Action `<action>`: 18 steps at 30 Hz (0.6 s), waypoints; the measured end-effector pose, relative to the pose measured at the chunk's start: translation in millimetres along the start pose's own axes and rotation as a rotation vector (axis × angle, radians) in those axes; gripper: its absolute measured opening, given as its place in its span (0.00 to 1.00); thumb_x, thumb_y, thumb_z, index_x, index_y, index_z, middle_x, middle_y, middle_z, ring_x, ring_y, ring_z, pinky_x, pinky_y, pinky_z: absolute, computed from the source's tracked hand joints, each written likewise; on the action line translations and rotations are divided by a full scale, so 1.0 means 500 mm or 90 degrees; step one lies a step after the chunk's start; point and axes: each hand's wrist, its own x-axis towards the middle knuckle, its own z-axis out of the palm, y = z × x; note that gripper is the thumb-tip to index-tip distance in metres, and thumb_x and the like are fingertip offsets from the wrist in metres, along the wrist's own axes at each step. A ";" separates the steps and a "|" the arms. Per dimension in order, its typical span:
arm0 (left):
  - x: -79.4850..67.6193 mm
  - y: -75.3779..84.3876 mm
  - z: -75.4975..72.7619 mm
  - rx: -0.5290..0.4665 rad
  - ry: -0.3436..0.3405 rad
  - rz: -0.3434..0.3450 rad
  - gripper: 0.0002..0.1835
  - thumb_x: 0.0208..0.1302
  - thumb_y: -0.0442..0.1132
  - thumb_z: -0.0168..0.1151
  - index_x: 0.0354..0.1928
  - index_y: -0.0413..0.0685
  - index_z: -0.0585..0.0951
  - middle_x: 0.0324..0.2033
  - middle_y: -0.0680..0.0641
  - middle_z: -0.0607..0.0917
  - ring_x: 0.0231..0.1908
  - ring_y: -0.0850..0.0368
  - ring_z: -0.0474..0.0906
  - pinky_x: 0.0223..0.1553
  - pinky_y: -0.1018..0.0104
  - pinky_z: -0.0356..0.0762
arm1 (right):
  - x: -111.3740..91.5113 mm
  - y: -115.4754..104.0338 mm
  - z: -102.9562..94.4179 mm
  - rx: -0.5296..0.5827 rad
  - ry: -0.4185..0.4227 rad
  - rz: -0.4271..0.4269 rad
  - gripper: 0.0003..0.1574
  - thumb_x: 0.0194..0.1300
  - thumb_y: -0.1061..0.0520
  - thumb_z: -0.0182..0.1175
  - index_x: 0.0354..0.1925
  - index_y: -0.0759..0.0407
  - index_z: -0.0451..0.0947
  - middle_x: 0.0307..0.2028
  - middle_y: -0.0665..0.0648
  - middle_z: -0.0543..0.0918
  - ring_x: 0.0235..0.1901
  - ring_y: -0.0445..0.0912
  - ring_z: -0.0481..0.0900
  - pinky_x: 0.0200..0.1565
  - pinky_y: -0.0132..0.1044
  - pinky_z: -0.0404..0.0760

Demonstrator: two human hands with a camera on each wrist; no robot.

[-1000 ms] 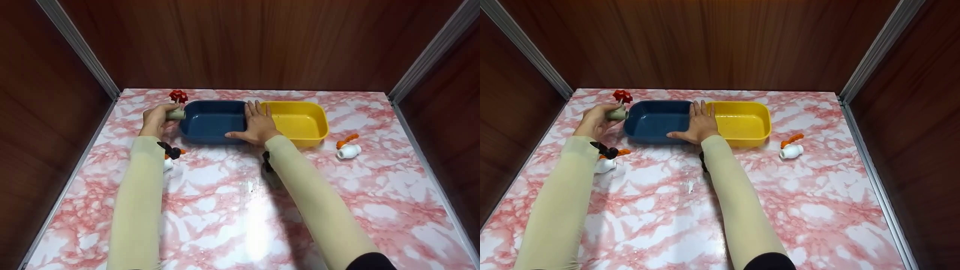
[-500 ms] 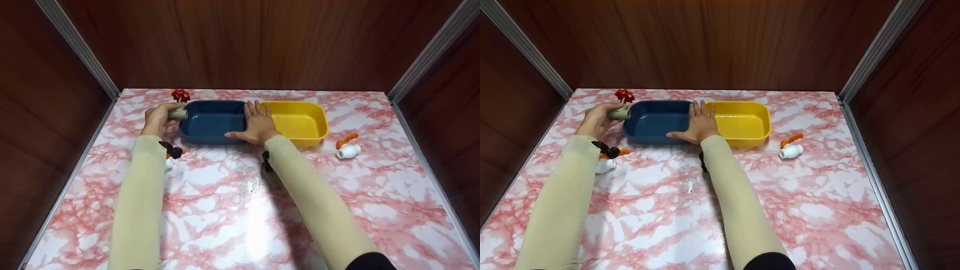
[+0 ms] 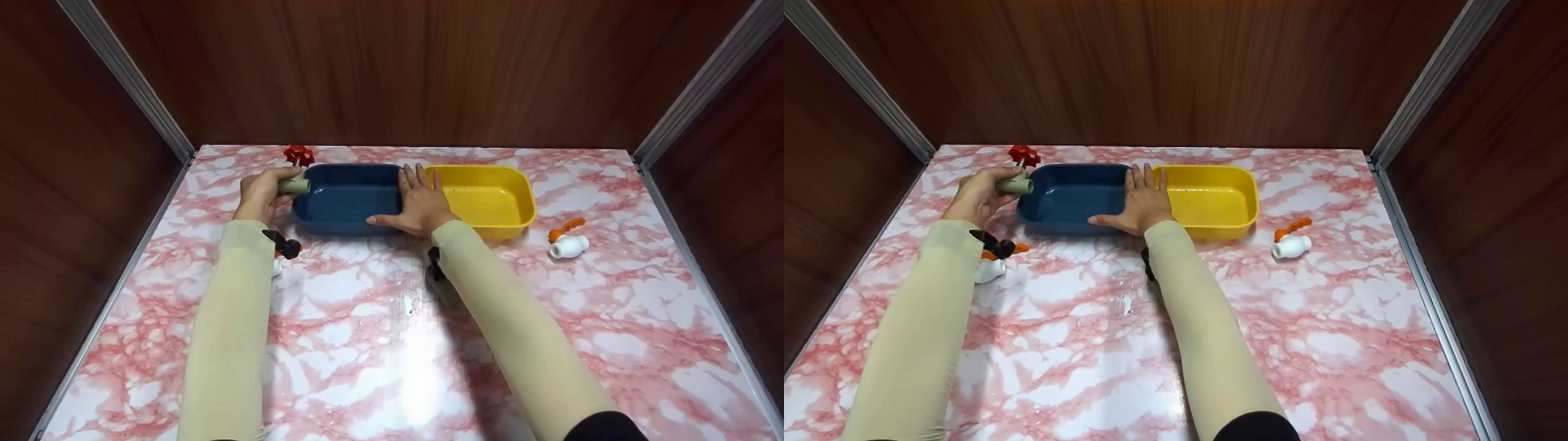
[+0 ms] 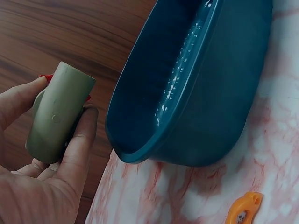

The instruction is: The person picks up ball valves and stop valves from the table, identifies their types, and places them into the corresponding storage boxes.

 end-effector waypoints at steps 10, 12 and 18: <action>-0.006 0.000 0.010 0.040 0.007 -0.004 0.25 0.66 0.51 0.86 0.61 0.52 0.90 0.29 0.56 0.94 0.31 0.63 0.96 0.61 0.63 0.94 | 0.002 0.002 0.000 -0.011 0.000 -0.006 0.90 0.66 0.01 0.47 0.96 0.59 0.36 0.97 0.61 0.39 0.98 0.60 0.34 0.95 0.65 0.25; -0.006 0.001 0.012 0.052 0.010 -0.010 0.26 0.66 0.52 0.87 0.62 0.52 0.90 0.32 0.56 0.94 0.32 0.63 0.96 0.59 0.64 0.94 | 0.002 0.002 0.000 -0.011 0.001 -0.005 0.90 0.66 0.01 0.47 0.96 0.59 0.36 0.97 0.61 0.39 0.98 0.60 0.34 0.95 0.66 0.25; -0.004 0.000 0.018 0.080 0.008 -0.013 0.29 0.66 0.54 0.86 0.65 0.53 0.89 0.38 0.55 0.94 0.35 0.62 0.96 0.66 0.60 0.92 | 0.001 0.002 0.001 0.001 -0.002 -0.002 0.90 0.66 0.01 0.47 0.96 0.58 0.35 0.97 0.60 0.38 0.98 0.60 0.34 0.95 0.66 0.24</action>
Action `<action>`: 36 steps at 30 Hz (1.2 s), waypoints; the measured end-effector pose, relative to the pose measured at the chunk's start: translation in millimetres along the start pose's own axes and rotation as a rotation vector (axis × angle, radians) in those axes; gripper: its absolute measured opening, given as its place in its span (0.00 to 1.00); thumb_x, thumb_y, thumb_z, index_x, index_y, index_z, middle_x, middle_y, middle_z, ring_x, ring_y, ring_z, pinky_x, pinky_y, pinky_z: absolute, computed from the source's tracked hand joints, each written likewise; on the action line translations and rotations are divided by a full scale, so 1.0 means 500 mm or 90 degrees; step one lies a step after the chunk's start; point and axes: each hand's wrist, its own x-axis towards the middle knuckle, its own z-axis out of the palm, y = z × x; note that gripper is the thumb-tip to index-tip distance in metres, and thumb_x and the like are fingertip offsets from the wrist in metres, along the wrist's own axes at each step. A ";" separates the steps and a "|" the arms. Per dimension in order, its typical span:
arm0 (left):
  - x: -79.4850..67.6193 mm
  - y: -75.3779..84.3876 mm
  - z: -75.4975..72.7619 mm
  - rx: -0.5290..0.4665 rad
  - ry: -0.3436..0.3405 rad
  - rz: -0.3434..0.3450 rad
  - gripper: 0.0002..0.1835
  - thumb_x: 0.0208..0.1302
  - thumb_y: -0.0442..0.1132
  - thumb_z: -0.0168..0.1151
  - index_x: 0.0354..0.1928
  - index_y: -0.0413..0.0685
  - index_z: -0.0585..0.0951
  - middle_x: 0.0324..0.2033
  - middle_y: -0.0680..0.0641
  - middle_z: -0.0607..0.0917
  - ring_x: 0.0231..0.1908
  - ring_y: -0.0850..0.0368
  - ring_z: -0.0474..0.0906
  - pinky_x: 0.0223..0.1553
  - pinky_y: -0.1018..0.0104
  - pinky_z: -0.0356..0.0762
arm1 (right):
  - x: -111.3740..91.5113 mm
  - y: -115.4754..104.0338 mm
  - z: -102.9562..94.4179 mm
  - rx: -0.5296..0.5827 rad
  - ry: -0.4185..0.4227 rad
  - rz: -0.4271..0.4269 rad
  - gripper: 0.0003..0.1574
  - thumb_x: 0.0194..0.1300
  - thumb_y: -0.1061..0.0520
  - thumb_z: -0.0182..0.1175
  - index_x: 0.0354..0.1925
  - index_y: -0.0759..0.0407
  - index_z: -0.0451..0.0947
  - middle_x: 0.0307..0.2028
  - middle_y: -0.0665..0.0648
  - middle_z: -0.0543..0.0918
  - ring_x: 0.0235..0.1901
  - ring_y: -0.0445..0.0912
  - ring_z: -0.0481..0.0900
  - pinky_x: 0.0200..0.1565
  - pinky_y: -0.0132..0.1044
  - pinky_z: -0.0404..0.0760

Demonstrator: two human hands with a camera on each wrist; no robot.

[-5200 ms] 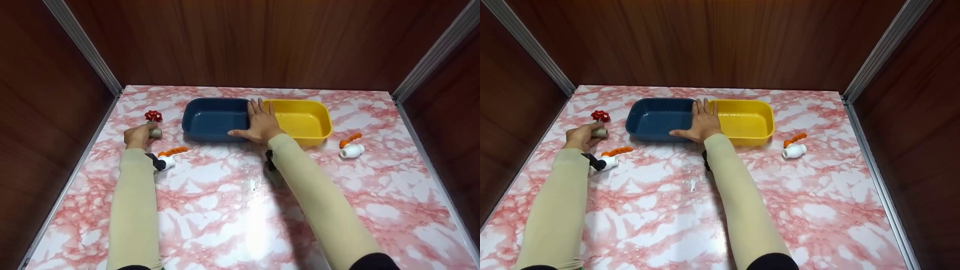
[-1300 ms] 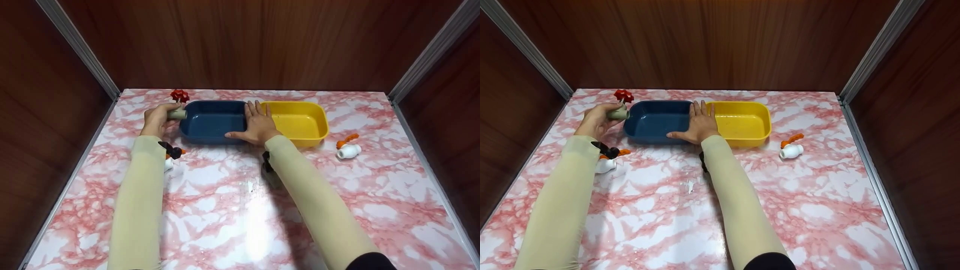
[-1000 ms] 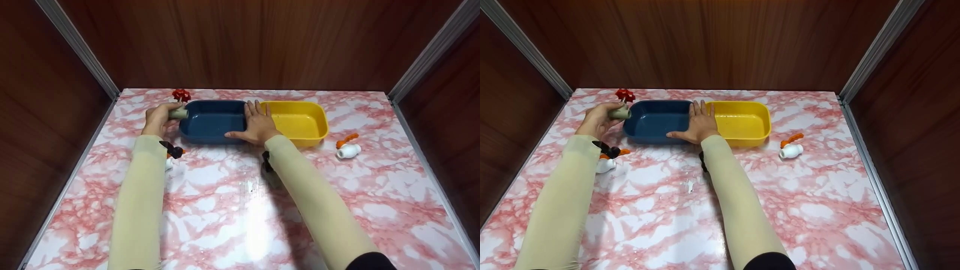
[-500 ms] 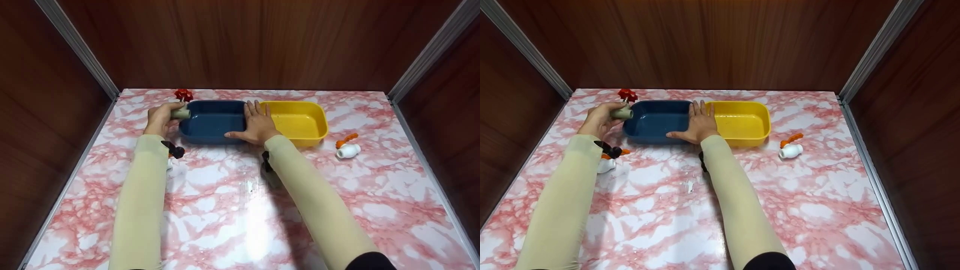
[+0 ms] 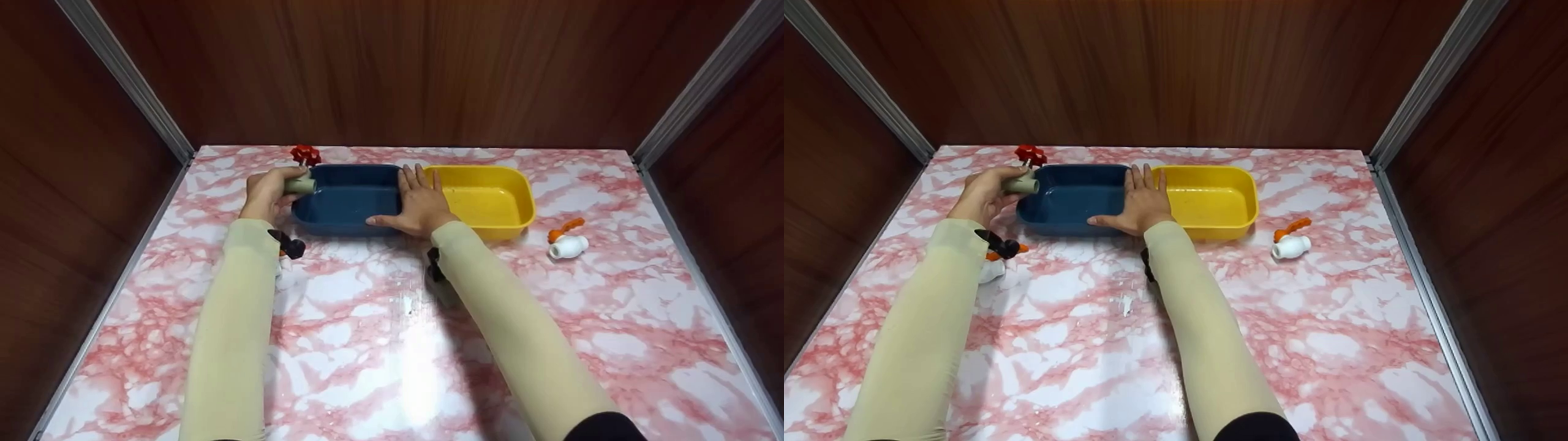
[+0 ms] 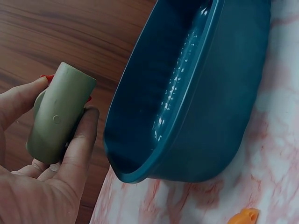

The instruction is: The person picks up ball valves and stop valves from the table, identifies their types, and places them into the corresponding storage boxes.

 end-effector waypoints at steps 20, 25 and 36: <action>0.001 -0.013 0.031 -0.126 -0.035 0.086 0.10 0.66 0.36 0.84 0.44 0.45 0.91 0.35 0.52 0.92 0.32 0.60 0.94 0.41 0.69 0.96 | -0.002 -0.003 -0.001 -0.012 0.001 0.003 0.90 0.66 0.01 0.47 0.96 0.59 0.36 0.97 0.61 0.38 0.98 0.60 0.34 0.95 0.66 0.24; -0.001 -0.012 0.033 -0.110 -0.031 0.087 0.10 0.65 0.37 0.84 0.44 0.46 0.91 0.33 0.53 0.92 0.32 0.61 0.93 0.40 0.69 0.95 | -0.002 -0.003 -0.001 -0.008 0.000 0.004 0.89 0.67 0.03 0.48 0.96 0.59 0.36 0.97 0.61 0.38 0.98 0.60 0.34 0.95 0.65 0.24; -0.007 -0.014 0.038 -0.089 -0.038 0.099 0.13 0.66 0.39 0.84 0.46 0.45 0.89 0.38 0.51 0.91 0.34 0.60 0.93 0.41 0.70 0.94 | 0.000 -0.003 -0.003 -0.018 -0.001 0.002 0.90 0.66 0.01 0.46 0.96 0.60 0.36 0.97 0.62 0.39 0.98 0.61 0.35 0.95 0.66 0.26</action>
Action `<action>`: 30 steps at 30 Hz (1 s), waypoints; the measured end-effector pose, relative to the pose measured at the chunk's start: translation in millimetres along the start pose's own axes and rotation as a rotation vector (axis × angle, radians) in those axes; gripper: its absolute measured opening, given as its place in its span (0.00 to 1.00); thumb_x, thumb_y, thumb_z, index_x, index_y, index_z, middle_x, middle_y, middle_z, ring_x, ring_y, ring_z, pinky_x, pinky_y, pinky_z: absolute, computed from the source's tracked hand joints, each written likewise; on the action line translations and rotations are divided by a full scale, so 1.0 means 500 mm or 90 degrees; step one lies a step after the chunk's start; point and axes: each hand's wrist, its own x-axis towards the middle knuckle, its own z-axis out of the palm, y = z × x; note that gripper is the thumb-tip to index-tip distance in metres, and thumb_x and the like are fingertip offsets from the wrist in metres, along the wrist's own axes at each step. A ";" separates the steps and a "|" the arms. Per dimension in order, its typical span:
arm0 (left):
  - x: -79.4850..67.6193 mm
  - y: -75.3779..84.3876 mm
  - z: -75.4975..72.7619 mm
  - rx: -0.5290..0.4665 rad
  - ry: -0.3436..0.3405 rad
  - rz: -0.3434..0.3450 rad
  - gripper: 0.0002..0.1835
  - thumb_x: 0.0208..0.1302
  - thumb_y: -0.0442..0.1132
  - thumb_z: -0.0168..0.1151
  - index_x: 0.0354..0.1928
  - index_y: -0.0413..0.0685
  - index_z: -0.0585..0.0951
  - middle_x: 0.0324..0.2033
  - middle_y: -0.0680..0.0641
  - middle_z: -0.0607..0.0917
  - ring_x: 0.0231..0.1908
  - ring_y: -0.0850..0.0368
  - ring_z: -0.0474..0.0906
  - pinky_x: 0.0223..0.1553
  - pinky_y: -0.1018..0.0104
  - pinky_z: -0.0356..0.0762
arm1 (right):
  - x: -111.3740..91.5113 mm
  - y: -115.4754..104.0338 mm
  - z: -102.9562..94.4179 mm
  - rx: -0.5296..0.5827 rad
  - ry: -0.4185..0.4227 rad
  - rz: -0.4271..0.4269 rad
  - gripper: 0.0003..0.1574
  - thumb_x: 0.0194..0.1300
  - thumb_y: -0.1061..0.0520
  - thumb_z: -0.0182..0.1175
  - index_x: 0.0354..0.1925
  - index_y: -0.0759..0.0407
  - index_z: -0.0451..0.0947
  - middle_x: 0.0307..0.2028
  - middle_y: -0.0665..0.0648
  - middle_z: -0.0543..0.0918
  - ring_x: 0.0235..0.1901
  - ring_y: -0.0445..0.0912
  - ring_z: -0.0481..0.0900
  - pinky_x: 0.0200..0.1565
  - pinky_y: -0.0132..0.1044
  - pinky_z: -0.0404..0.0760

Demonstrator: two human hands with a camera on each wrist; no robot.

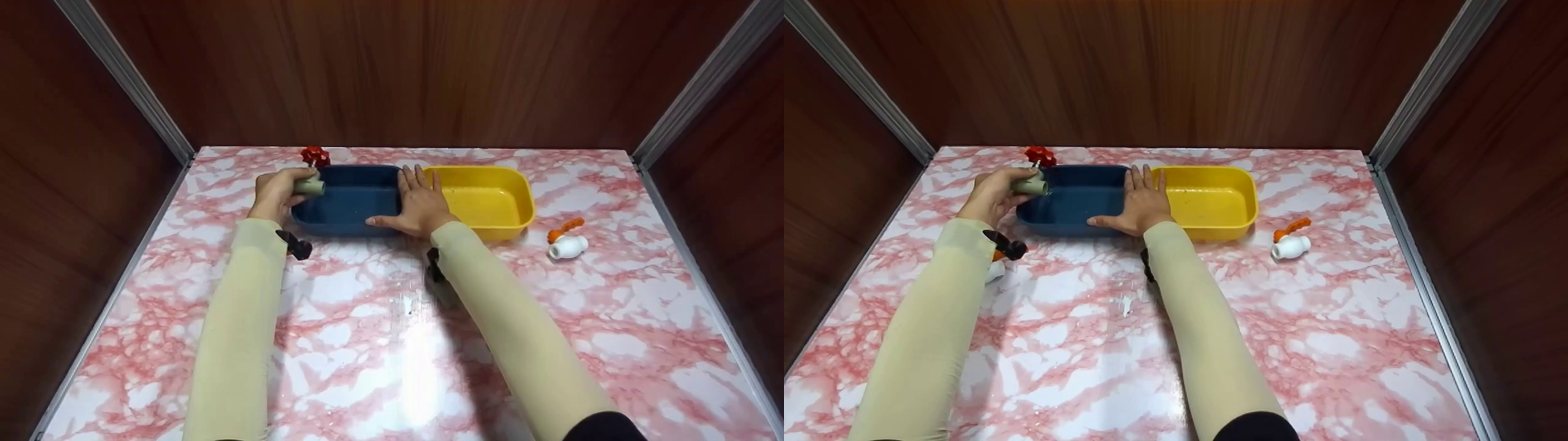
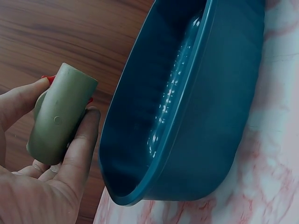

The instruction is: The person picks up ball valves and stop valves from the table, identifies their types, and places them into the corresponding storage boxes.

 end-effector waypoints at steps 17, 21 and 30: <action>0.000 -0.005 0.014 0.009 -0.003 -0.015 0.24 0.67 0.39 0.83 0.61 0.38 0.89 0.47 0.48 0.92 0.39 0.59 0.94 0.66 0.59 0.93 | -0.002 0.001 0.001 0.024 0.004 -0.002 0.87 0.69 0.04 0.50 0.96 0.59 0.36 0.97 0.61 0.39 0.98 0.60 0.34 0.95 0.64 0.23; -0.001 -0.006 0.017 0.014 -0.006 -0.016 0.27 0.68 0.39 0.83 0.65 0.37 0.88 0.50 0.47 0.91 0.41 0.58 0.93 0.69 0.57 0.92 | -0.002 0.002 0.002 0.019 0.004 -0.001 0.87 0.68 0.04 0.49 0.96 0.59 0.37 0.97 0.61 0.39 0.98 0.60 0.34 0.95 0.65 0.24; 0.001 -0.013 0.019 0.017 -0.010 0.003 0.12 0.66 0.38 0.83 0.47 0.43 0.90 0.39 0.52 0.92 0.36 0.60 0.93 0.52 0.63 0.96 | -0.001 0.002 0.001 0.007 0.000 -0.003 0.90 0.66 0.01 0.46 0.96 0.59 0.36 0.97 0.61 0.38 0.98 0.61 0.34 0.95 0.65 0.25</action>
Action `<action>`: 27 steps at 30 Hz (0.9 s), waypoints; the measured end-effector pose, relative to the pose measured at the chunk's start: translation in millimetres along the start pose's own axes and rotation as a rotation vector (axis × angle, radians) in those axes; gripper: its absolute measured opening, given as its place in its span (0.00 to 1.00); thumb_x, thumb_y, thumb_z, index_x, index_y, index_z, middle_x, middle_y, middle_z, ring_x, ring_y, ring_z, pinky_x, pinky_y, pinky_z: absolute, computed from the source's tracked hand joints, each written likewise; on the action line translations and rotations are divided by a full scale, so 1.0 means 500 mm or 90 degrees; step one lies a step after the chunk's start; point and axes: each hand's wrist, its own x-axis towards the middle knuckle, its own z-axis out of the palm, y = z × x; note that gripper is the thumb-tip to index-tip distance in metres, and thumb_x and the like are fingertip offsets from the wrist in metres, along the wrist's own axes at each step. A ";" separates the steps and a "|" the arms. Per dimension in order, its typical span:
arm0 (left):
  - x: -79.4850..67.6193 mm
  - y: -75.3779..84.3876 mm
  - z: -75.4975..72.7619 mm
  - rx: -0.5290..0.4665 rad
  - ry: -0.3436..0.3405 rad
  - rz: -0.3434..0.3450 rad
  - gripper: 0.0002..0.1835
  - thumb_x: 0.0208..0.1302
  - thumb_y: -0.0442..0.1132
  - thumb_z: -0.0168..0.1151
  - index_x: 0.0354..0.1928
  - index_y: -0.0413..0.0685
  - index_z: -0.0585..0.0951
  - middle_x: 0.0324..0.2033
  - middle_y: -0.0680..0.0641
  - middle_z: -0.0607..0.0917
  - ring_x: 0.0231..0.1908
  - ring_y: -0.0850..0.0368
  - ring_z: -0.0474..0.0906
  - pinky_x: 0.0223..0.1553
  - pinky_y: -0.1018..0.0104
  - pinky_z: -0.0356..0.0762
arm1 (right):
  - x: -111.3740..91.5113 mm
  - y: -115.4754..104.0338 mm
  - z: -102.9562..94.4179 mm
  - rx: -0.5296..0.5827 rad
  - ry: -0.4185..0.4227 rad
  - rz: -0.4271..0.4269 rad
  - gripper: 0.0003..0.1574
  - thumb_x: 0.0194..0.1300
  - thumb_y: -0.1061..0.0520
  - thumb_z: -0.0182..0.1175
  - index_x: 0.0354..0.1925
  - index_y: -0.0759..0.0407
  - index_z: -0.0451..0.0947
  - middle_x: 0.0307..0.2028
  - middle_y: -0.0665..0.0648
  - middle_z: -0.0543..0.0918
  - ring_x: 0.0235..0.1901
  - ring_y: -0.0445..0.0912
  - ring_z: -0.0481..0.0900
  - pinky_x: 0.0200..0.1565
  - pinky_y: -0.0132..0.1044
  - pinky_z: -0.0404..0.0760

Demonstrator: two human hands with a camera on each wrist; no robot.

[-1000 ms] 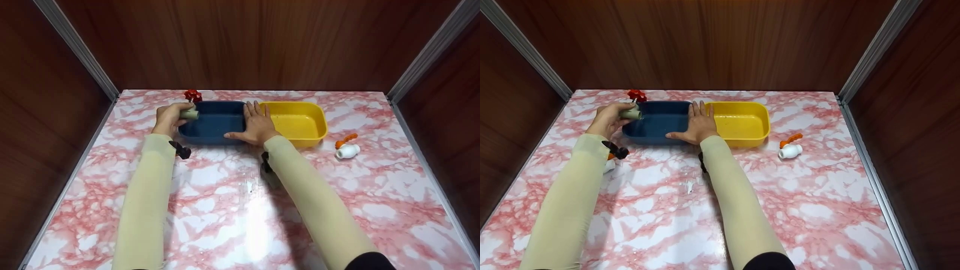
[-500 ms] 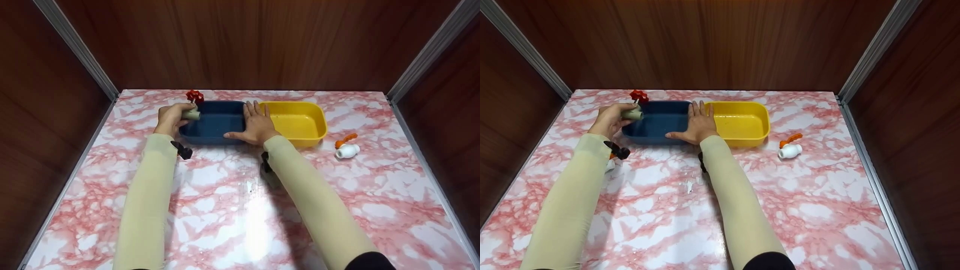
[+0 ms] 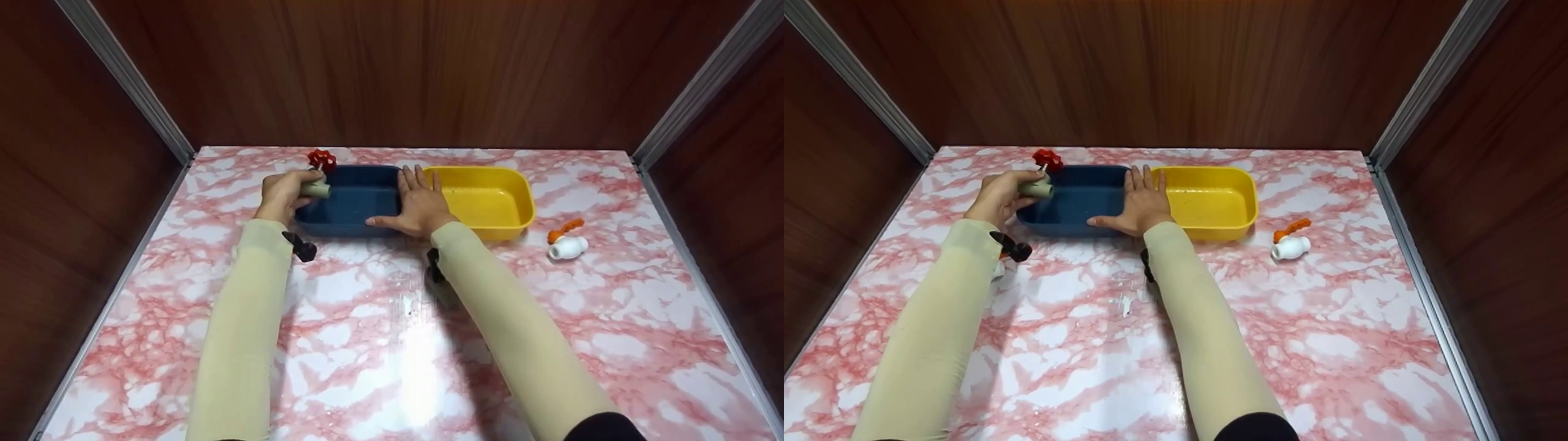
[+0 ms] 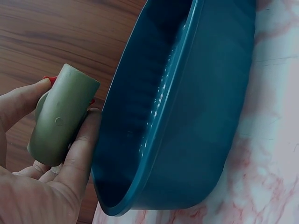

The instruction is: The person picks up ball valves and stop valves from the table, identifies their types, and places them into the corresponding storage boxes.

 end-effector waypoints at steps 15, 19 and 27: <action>0.000 -0.008 0.004 0.024 0.000 0.002 0.10 0.67 0.37 0.82 0.45 0.47 0.90 0.34 0.54 0.91 0.33 0.62 0.92 0.42 0.68 0.93 | 0.001 -0.001 0.001 -0.001 -0.008 0.000 0.89 0.67 0.02 0.45 0.96 0.59 0.35 0.97 0.61 0.38 0.98 0.61 0.33 0.95 0.66 0.24; -0.002 -0.009 0.005 0.019 -0.001 0.001 0.12 0.67 0.36 0.82 0.47 0.45 0.89 0.34 0.53 0.91 0.33 0.61 0.92 0.44 0.66 0.94 | 0.000 -0.001 0.001 0.001 -0.009 -0.001 0.89 0.67 0.02 0.45 0.96 0.59 0.35 0.97 0.61 0.38 0.98 0.61 0.34 0.95 0.65 0.24; -0.004 -0.009 0.006 0.033 -0.006 0.002 0.17 0.66 0.38 0.84 0.53 0.42 0.90 0.36 0.53 0.91 0.35 0.60 0.92 0.43 0.67 0.94 | 0.000 -0.001 -0.001 0.004 -0.004 0.000 0.89 0.67 0.02 0.46 0.96 0.59 0.36 0.97 0.61 0.39 0.98 0.61 0.34 0.95 0.65 0.24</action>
